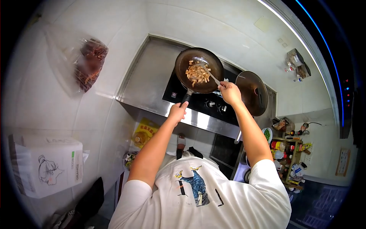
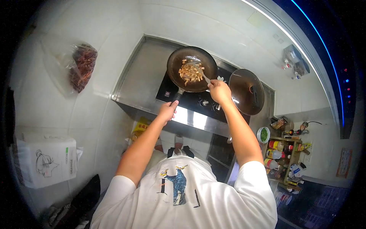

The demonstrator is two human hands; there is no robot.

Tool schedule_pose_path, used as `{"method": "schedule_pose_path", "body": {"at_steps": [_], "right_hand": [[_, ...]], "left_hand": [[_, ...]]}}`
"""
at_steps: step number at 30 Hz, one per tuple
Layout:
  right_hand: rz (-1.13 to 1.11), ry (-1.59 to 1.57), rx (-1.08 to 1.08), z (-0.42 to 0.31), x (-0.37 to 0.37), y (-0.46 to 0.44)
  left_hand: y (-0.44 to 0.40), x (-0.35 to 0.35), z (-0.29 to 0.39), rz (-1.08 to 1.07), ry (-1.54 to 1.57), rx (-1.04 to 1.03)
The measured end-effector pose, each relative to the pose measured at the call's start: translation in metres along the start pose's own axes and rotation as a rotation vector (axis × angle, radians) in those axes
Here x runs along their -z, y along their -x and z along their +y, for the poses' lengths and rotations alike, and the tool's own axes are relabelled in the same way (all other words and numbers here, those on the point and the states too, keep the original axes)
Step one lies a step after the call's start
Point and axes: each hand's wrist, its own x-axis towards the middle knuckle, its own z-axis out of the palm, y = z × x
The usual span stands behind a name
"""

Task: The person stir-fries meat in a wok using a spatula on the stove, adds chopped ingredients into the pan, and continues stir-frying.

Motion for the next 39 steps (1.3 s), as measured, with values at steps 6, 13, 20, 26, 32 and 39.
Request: {"method": "schedule_pose_path", "body": {"at_steps": [6,13,20,26,32,39], "right_hand": [[0.031,0.149,0.083,-0.005,0.001,0.026],[0.096,-0.045,0.033,0.021,-0.033,0.000],[0.071,-0.033,0.075,0.036,0.007,0.045],[0.062,0.142,0.328,0.053,0.023,0.060],[0.193,0.108,0.208,0.072,0.040,0.063],[0.084,0.084,0.248,0.057,0.021,0.067]], "left_hand": [[-0.003,0.000,-0.002,0.000,0.007,-0.002],[-0.005,0.002,-0.003,-0.033,0.012,0.021],[0.006,0.025,-0.030,0.187,0.133,-0.053],[0.025,0.066,-0.150,0.225,0.173,0.144],[0.095,0.116,-0.310,0.277,-0.288,0.519],[0.172,0.095,-0.331,0.502,0.035,0.619]]}}
